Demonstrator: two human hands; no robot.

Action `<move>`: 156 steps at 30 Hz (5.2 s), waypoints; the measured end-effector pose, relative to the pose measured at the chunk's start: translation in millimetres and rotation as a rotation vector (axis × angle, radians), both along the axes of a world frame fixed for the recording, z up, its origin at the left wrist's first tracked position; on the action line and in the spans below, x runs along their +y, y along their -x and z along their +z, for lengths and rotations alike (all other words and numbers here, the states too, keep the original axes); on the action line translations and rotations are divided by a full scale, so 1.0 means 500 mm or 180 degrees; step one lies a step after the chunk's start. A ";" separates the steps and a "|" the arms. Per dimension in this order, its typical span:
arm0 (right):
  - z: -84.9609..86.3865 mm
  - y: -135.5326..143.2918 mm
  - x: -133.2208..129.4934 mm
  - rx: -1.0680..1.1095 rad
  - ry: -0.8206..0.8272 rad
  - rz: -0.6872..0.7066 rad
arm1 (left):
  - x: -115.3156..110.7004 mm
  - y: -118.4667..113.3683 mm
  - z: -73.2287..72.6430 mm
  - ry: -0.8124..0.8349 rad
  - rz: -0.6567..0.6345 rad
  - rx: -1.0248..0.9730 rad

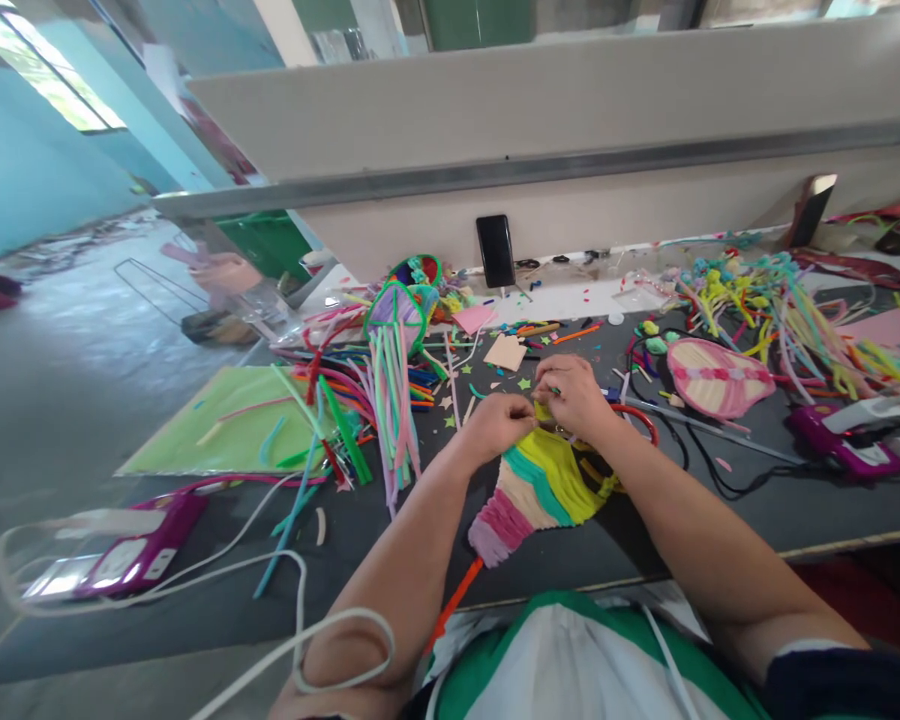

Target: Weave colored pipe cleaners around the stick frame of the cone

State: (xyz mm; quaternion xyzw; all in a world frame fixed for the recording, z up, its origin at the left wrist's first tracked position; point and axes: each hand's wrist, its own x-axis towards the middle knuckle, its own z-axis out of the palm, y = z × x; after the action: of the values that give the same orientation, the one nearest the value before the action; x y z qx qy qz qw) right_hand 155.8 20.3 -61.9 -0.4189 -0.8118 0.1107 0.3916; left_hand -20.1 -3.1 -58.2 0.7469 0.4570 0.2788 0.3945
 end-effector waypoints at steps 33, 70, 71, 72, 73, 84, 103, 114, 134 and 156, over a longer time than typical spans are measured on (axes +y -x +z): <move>0.039 -0.044 -0.002 -0.0017 0.1385 0.0758 | 0.010 0.002 -0.019 0.1691 0.0303 -0.1557; 0.009 -0.046 0.020 0.0825 0.3434 0.0574 | -0.009 -0.039 -0.022 0.0469 0.0361 -0.0974; 0.008 -0.049 0.021 0.0786 0.3428 0.0587 | -0.009 -0.038 -0.021 0.0583 0.0326 -0.1062; 0.009 -0.052 0.022 0.0793 0.3396 0.0599 | -0.009 -0.037 -0.020 0.0680 0.0314 -0.1136; 0.010 -0.055 0.023 0.0859 0.3335 0.0603 | -0.007 -0.034 -0.019 0.0745 0.0332 -0.1189; 0.018 -0.063 0.020 0.1065 0.2520 0.1302 | 0.015 -0.011 -0.031 0.0576 0.0599 -0.1193; 0.009 -0.053 0.014 0.1005 0.2979 0.1084 | 0.020 -0.016 -0.045 0.0018 0.0668 -0.0186; 0.010 -0.034 0.000 -0.0312 0.1449 0.0531 | 0.024 -0.007 -0.061 0.0927 0.0551 -0.0875; -0.004 -0.020 0.007 -0.0485 0.0277 -0.0197 | 0.019 -0.013 -0.062 0.0706 0.0363 -0.0826; 0.006 0.001 -0.002 0.4324 0.3899 0.1510 | 0.030 0.002 0.002 0.0416 0.1549 -0.4544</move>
State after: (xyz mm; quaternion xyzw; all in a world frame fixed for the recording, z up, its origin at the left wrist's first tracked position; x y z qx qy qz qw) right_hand 155.3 19.2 -58.7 -0.2214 -0.2745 0.8150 0.4598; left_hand -21.2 11.8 -57.0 0.2382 0.2582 0.7463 0.5654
